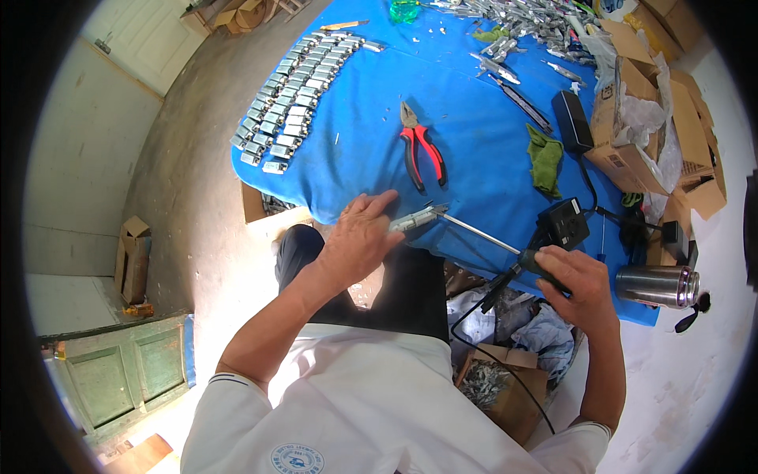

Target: The person sits on the floor and uses a screwdriver to remove screws from a small electronic device. They then use their hands to separate the device's casing and remove internal components.

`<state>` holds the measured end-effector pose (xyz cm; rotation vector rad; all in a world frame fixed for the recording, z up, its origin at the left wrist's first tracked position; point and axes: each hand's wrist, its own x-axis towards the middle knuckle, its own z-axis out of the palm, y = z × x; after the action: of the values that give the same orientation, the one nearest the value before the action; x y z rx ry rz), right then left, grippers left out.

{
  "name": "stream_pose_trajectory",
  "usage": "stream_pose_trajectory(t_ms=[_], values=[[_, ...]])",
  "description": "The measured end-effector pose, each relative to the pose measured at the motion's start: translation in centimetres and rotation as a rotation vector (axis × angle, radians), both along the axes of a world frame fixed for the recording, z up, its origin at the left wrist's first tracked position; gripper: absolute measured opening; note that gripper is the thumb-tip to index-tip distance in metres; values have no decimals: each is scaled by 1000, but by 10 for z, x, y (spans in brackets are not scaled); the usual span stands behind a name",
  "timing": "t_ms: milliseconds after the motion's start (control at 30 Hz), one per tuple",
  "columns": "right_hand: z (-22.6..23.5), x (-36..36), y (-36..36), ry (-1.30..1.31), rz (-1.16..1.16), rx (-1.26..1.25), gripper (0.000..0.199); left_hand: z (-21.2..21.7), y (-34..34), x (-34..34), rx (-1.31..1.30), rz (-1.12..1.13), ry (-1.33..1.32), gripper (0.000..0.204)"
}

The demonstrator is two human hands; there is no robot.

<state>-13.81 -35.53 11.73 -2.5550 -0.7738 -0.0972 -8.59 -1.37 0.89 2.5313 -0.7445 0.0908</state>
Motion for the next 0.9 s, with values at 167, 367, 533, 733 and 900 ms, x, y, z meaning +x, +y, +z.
stream_pose_trajectory(t_ms=[167,367,533,733,900], values=[[-16,4,-7,298,-135,187,46,7,5,13,-1,-57,55,27],[-16,3,-8,254,-72,82,43,11,16,29,-42,-159,90,29],[-10,8,-8,208,-31,30,41,13,18,35,-6,-182,120,34],[-21,13,-12,270,-7,92,42,22,14,36,110,-193,181,31],[-31,10,-13,280,-15,144,41,26,9,40,214,-190,250,26]])
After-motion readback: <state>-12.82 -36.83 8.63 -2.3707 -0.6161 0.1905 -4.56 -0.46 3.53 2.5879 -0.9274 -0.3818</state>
